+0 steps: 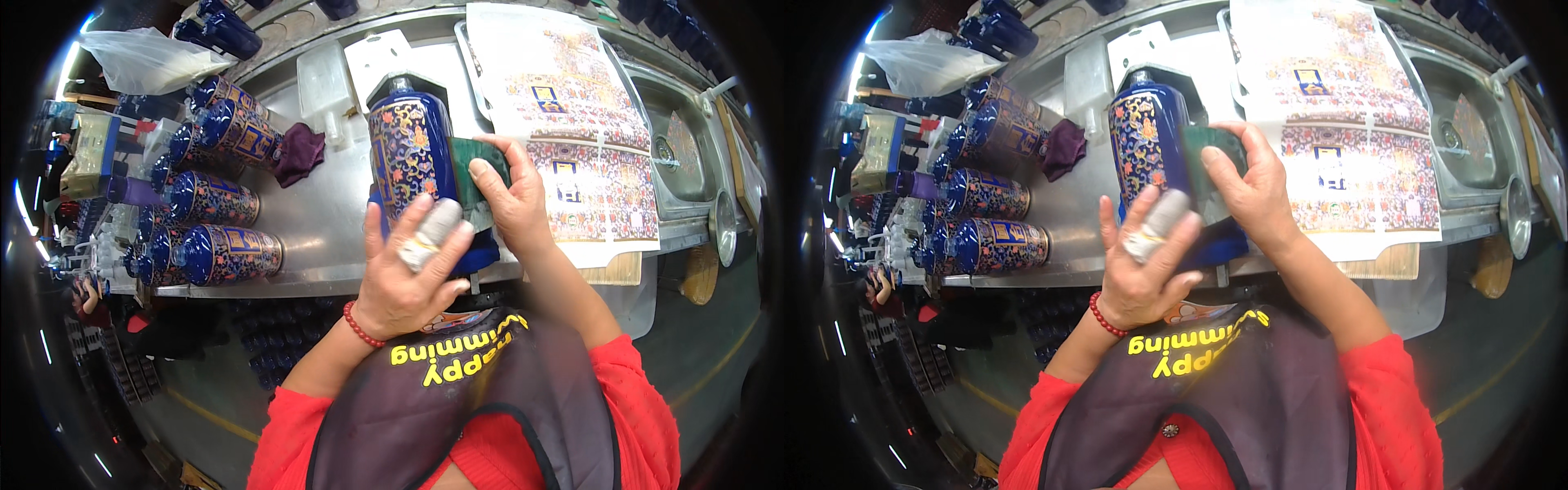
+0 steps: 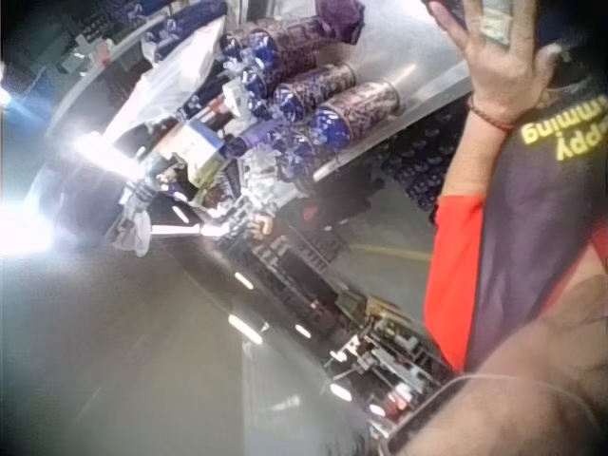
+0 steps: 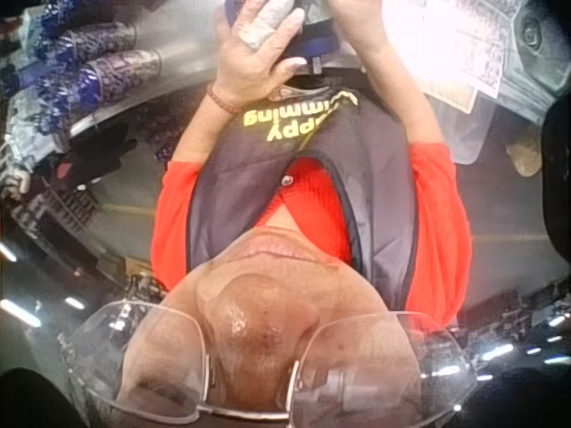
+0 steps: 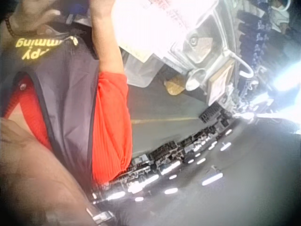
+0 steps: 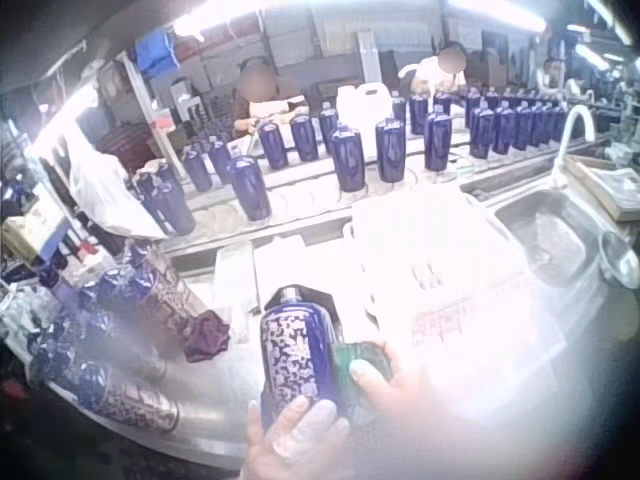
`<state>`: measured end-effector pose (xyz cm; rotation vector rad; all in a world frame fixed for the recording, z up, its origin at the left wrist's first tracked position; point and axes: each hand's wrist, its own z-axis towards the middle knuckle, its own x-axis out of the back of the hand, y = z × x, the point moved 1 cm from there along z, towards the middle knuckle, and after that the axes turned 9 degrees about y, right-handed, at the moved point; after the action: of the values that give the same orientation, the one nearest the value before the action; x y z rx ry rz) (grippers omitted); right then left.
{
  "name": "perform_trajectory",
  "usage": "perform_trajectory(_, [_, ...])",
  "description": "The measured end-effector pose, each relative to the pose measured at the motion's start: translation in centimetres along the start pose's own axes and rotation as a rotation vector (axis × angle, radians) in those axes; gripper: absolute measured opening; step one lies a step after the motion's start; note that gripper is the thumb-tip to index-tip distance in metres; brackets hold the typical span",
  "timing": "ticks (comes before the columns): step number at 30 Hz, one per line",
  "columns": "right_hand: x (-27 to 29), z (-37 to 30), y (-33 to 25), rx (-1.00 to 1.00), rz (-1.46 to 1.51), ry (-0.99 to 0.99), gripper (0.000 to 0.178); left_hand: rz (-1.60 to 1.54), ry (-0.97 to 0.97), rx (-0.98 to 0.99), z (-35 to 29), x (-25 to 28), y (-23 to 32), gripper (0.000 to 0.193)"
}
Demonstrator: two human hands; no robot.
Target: The person applies decorative labels to a blue bottle using a green squeegee tool. They smooth the label onto the bottle, rotate it to align the design, and continue smoothing to remove air bubbles. The person handles multiple labels and bottles on a stainless steel workbench.
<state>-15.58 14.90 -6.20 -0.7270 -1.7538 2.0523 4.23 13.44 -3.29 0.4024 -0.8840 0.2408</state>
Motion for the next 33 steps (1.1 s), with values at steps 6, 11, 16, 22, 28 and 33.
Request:
perform_trajectory(6, [0.0,-0.1,-0.4,0.014,-0.029,-0.017,0.028,0.107,0.046,0.155,1.7,0.2,-1.7,0.099])
perform_trajectory(11, [0.0,-0.2,-0.2,-0.021,-0.017,-0.007,0.027,0.263,-0.066,0.097,3.0,0.5,-0.4,0.098])
perform_trajectory(16, [-0.1,-0.2,-0.1,-0.018,0.004,-0.008,0.027,0.185,-0.088,0.057,3.6,0.3,-0.3,0.095])
perform_trajectory(22, [-0.1,-0.1,-0.4,0.011,-0.061,-0.013,0.028,0.208,-0.019,0.144,3.1,0.6,-0.9,0.093])
perform_trajectory(28, [0.0,0.0,0.1,0.015,-0.002,-0.002,0.028,0.07,-0.003,0.107,1.3,0.2,-0.9,0.088])
perform_trajectory(33, [-0.2,0.1,0.6,0.017,-0.002,0.005,0.027,0.087,0.094,0.144,-2.0,0.5,-0.7,0.077])
